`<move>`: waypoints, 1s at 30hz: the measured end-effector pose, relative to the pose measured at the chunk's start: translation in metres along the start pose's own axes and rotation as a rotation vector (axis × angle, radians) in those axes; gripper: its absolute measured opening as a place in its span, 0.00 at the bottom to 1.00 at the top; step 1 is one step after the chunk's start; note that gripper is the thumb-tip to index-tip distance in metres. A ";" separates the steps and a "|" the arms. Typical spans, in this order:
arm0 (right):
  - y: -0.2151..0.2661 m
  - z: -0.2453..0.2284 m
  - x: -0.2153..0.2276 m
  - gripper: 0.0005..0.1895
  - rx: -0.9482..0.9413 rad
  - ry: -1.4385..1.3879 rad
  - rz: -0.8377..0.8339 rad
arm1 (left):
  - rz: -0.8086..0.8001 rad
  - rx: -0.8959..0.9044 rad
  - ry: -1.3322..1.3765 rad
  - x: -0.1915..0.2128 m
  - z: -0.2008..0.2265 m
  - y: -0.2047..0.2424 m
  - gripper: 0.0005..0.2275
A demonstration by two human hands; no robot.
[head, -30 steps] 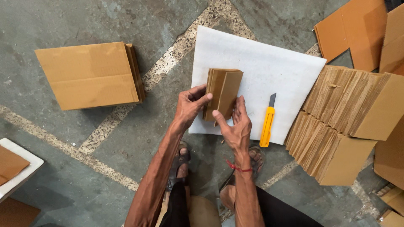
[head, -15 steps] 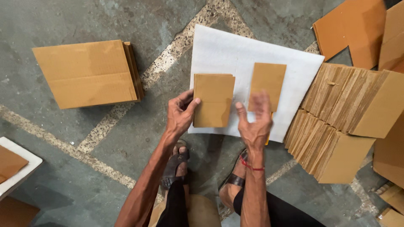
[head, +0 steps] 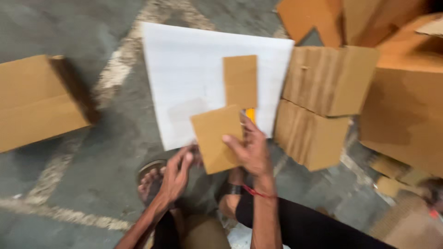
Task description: The person sits on the floor and uses a yellow utility knife to cut small rectangular pieces of cardboard on a white protective sheet. They repeatedly pick up folded cardboard pieces, align them, score the creases, and cut them into smaller sections, stacking the finished pieces to the side.
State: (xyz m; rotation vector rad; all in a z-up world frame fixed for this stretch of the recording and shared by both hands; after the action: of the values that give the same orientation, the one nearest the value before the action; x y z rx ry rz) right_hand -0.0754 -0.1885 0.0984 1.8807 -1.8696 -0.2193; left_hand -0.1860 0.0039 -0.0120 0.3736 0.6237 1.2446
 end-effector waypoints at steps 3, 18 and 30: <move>0.043 -0.037 0.088 0.24 -0.079 0.136 0.206 | -0.579 0.202 -0.608 -0.015 -0.001 0.034 0.18; 0.054 0.014 0.272 0.30 -0.245 0.305 0.546 | -1.080 -0.142 -0.741 -0.019 -0.127 0.093 0.14; 0.056 -0.009 0.250 0.30 -0.025 0.442 0.737 | -1.094 -0.340 -0.753 -0.024 -0.176 0.089 0.14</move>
State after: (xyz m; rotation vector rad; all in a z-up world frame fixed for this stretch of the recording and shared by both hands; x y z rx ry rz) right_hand -0.1075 -0.4280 0.1841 0.9979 -2.0589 0.3827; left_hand -0.3678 -0.0052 -0.0915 0.1368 -0.0870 0.0937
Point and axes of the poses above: each hand's wrist, its own y-axis away from the middle knuckle, its own x-axis out of the back of the hand, z = x × y, the point moved 2 cm from there along -y, towards the middle knuckle, and after that the axes turned 2 degrees about x, right-handed, at the moved point
